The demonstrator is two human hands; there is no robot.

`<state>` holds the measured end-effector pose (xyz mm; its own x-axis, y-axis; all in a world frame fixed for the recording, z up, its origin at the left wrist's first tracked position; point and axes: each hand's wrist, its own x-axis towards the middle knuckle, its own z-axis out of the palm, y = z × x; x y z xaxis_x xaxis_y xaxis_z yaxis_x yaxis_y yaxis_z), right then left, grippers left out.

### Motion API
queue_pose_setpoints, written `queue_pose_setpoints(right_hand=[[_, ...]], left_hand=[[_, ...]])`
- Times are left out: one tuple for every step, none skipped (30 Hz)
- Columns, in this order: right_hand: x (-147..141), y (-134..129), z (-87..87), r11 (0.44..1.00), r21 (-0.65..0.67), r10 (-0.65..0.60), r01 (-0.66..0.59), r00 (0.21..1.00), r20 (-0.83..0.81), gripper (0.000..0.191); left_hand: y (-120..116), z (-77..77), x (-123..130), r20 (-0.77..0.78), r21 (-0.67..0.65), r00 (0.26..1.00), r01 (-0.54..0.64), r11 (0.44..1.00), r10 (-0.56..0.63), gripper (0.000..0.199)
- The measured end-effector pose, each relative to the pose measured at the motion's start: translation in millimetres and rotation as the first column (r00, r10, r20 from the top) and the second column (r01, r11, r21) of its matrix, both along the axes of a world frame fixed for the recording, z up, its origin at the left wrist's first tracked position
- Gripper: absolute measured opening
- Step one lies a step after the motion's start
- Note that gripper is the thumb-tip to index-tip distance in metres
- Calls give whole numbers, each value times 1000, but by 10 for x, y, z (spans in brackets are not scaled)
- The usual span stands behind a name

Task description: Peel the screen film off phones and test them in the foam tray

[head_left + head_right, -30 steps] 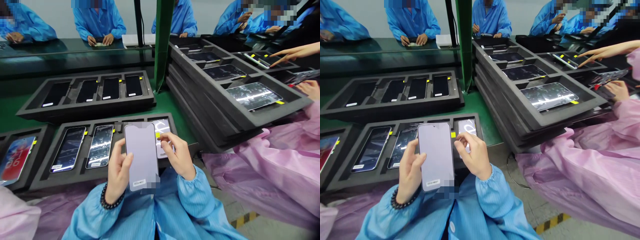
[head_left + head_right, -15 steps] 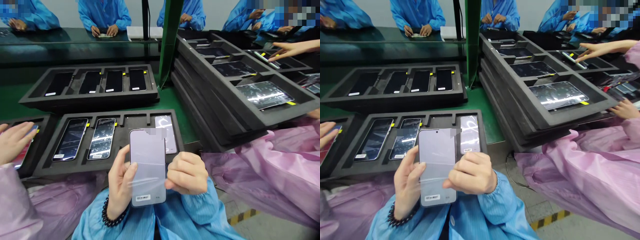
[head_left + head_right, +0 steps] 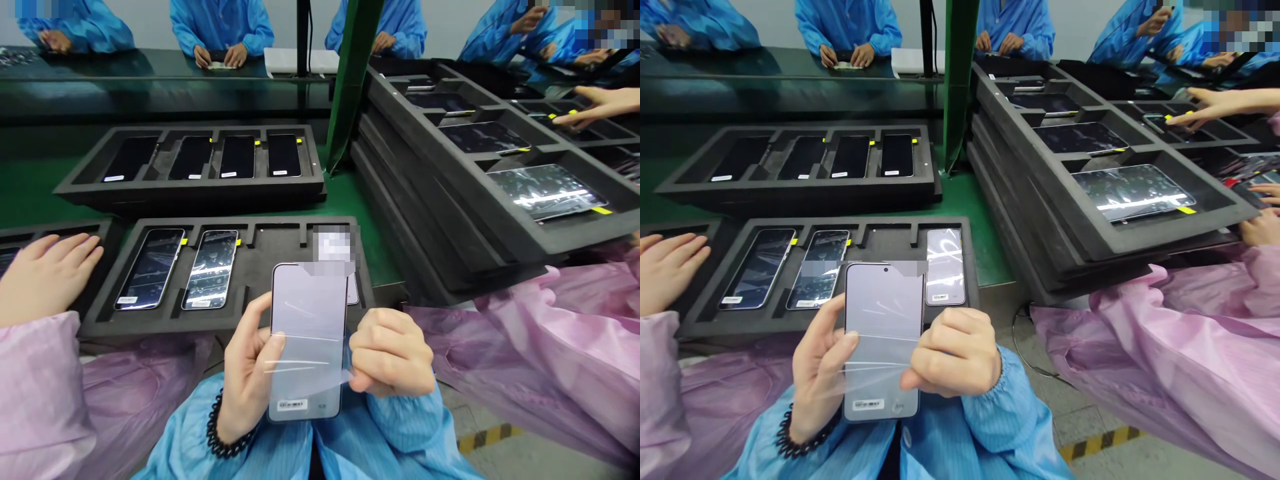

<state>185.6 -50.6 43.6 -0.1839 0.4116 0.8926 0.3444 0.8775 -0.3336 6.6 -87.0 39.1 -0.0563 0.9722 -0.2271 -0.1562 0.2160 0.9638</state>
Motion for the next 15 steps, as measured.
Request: queue_pose_setpoints(right_hand=[[2,-6,-2,1000,0,2,-2,1000,1,39],[5,-10,-2,1000,5,4,-4,1000,0,40],[8,-9,1,1000,7,-1,1,1000,-3,41],[10,-3,8,1000,8,-14,14,1000,-6,41],[11,9,16,999,9,-37,37,999,-2,41],[9,29,26,997,5,-76,75,997,10,40],[5,56,36,993,0,-122,122,992,35,39],[-1,87,45,986,-9,-165,167,983,74,37],[-8,121,52,978,-26,-201,205,973,114,35],[-13,155,55,971,-57,-224,234,964,141,33],[-13,184,55,961,-114,-234,253,960,153,31],[-5,206,52,947,-193,-230,255,962,145,29],[11,221,46,927,-285,-219,245,968,120,27],[35,227,40,898,-380,-204,223,975,89,27],[66,225,32,863,-468,-184,190,981,59,27]], left_hand=[[-8,11,2,-14,-20,1000,-18,1000,18,52],[-11,12,0,-29,-31,999,-27,999,26,52],[-5,2,-5,-46,-23,999,-21,1000,20,53],[10,-20,-12,-70,5,998,6,1000,-6,53],[34,-52,-20,-105,41,993,50,998,-46,53],[66,-91,-24,-150,75,984,111,991,-99,53],[102,-134,-24,-201,98,966,185,978,-162,53],[139,-176,-19,-251,106,939,267,958,-234,53],[174,-217,-8,-293,102,905,351,931,-309,52],[203,-255,7,-316,88,865,435,896,-390,53],[226,-289,23,-317,72,828,508,858,-463,54],[243,-319,39,-297,57,801,557,828,-519,55],[253,-343,51,-254,43,793,581,813,-553,56],[260,-361,60,-187,28,803,581,814,-566,57],[264,-373,65,-103,13,825,560,828,-556,58]])
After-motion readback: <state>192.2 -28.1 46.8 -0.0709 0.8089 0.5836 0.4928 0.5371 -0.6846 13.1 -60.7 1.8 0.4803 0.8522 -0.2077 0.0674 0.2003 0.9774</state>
